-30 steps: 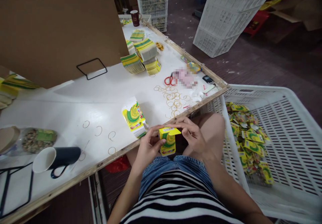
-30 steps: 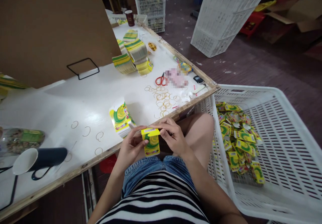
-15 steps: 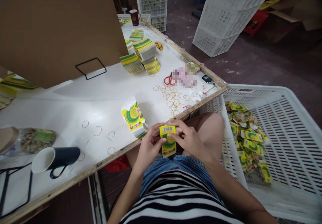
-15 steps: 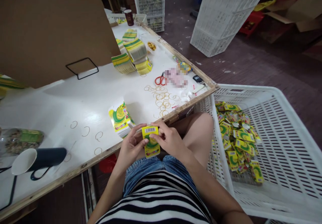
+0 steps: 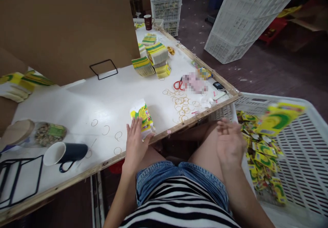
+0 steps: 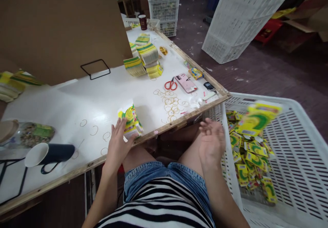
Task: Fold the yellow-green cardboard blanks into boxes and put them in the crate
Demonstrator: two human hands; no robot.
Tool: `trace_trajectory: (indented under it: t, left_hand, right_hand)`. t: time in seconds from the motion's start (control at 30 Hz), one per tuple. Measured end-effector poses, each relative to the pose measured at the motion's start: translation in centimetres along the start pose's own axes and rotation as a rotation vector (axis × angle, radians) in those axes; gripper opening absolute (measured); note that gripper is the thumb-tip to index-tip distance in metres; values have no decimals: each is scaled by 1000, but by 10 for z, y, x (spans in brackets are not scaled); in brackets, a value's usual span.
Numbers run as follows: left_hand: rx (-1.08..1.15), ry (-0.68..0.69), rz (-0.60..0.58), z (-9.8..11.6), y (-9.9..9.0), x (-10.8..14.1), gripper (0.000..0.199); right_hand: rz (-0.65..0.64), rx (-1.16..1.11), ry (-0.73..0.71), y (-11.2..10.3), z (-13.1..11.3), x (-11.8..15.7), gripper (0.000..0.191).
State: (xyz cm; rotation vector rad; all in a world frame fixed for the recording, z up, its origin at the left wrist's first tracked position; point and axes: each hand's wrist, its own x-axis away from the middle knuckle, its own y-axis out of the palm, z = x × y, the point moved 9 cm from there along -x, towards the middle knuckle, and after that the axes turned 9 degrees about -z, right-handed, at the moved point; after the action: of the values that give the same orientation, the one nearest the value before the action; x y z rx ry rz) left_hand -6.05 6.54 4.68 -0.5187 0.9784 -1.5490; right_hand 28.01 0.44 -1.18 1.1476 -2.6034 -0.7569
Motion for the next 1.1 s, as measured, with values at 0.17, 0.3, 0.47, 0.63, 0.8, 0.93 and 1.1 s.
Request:
trace_trajectory:
  t: [0.17,0.3,0.47,0.63,0.8,0.93,1.1]
  left_hand:
    - [-27,14,-145,-5,27,2,63]
    - [103,-13,-174,-5,32,5,58]
    - [255,-58,-138,-14,22,6,52]
    - [400,-61,75,-13,-1,11,39]
    - [559,-90,303,-18,-20,16,14]
    - [612,-100,338,-17,-23,16,15]
    - [595,-125,345,-14,-23,16,22]
  right_hand:
    - [-439,289,330,89,73,43,25]
    - [-671,486,212,161,105,62,30]
    - [-717,634,71,189,116,62,16]
    - [-674,429,214,174,117,64,20]
    - [-589,183,364,157,109,64,24]
    - [-594,126,422,151,104,72,25]
    - [-614,112,466,149,103,80,28]
